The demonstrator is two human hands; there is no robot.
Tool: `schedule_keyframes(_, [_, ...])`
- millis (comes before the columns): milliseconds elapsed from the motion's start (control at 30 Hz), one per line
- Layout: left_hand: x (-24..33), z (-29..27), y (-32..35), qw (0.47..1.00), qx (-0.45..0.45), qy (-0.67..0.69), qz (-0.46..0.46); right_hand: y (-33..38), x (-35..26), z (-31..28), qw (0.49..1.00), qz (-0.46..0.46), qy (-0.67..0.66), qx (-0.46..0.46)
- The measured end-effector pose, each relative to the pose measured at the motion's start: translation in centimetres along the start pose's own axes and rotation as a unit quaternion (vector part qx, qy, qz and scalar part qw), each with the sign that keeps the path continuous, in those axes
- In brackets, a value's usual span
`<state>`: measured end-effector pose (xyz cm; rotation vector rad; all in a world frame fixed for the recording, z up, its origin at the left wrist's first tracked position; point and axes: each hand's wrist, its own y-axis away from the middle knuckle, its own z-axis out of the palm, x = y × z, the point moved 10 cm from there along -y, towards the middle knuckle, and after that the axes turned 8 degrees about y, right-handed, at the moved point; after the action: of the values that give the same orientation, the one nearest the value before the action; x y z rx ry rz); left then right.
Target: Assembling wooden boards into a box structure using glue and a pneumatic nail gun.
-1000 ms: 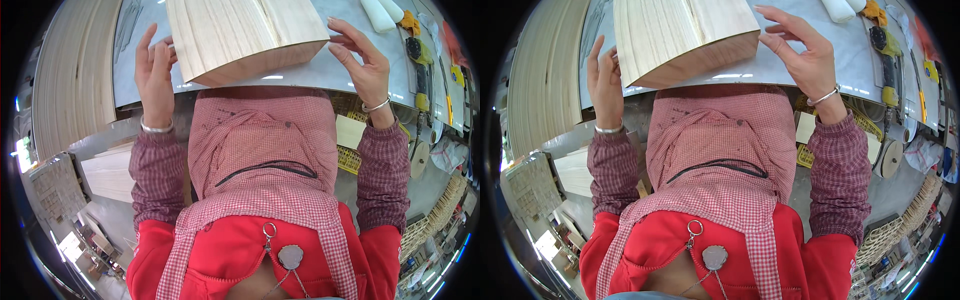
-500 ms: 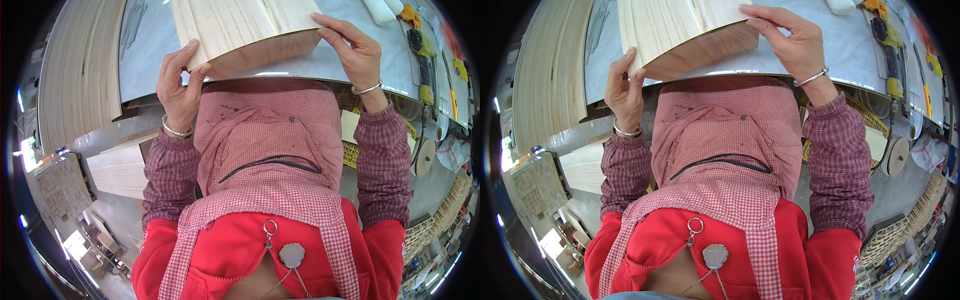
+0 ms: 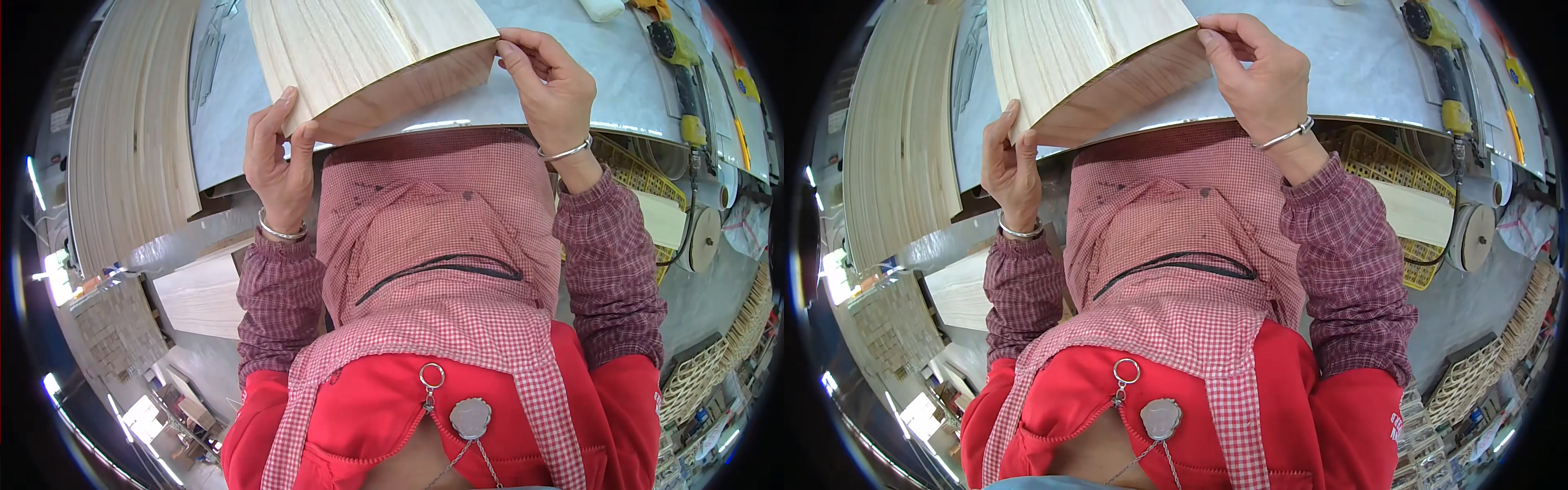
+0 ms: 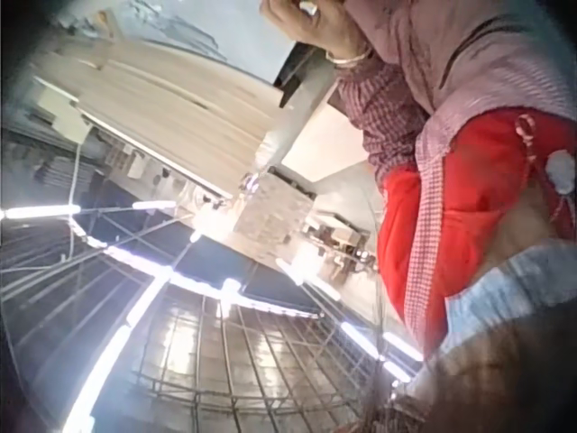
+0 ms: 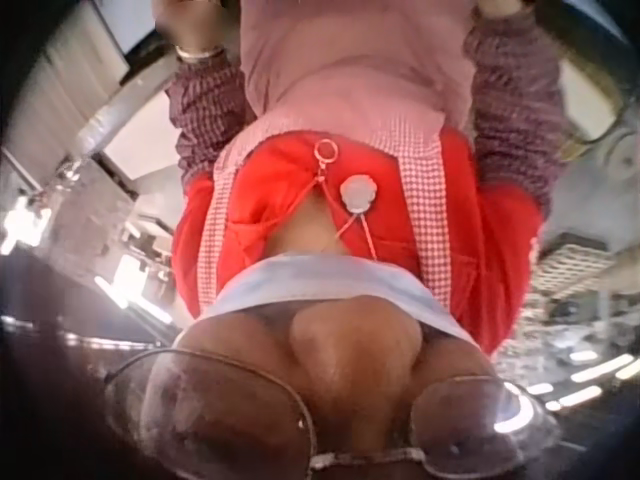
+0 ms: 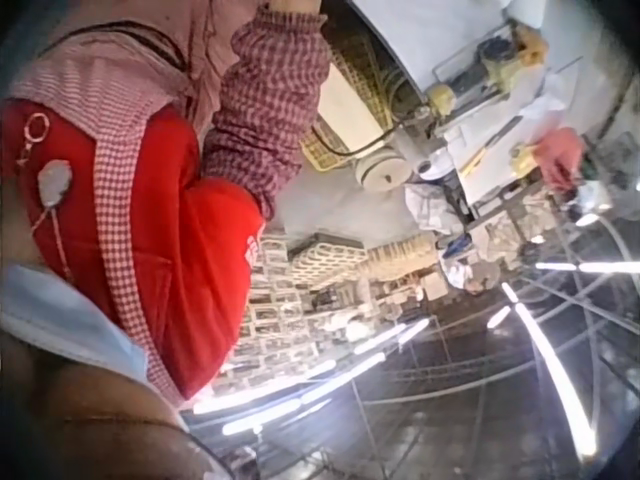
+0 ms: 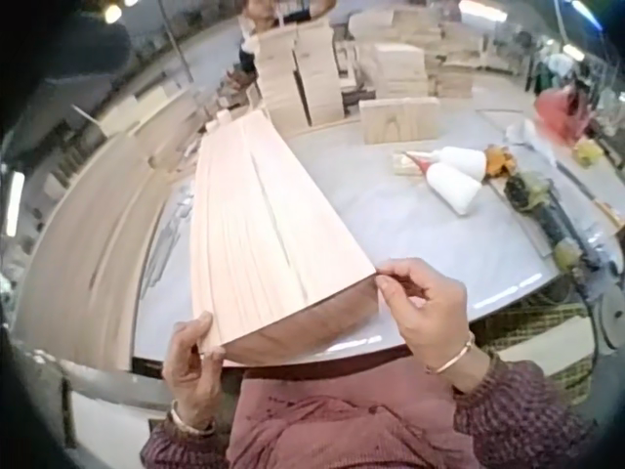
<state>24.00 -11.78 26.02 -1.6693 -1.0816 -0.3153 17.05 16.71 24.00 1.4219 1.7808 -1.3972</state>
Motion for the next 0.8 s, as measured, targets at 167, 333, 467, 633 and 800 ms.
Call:
schedule_keyframes(167, [0.01,0.34,0.06,1.0,-0.007,-0.015,-0.009,0.14,0.56,-0.13,0.999,0.026,-0.028,0.006])
schedule_keyframes(333, [0.04,0.43,0.14,1.0,0.001,-0.024,-0.005,0.4,0.94,-0.04,0.998,0.041,-0.037,0.007])
schedule_keyframes(467, [-0.01,0.47,0.11,1.0,0.001,-0.029,-0.012,0.56,0.99,-0.05,0.999,0.044,-0.021,0.003])
schedule_keyframes(633, [-0.02,0.55,0.14,0.999,-0.002,-0.038,-0.012,0.71,0.9,-0.15,0.999,0.037,-0.03,0.011])
schedule_keyframes(800, [0.05,0.97,0.16,0.999,-0.013,-0.042,-0.019,0.67,0.37,-0.5,1.0,-0.001,-0.015,0.023])
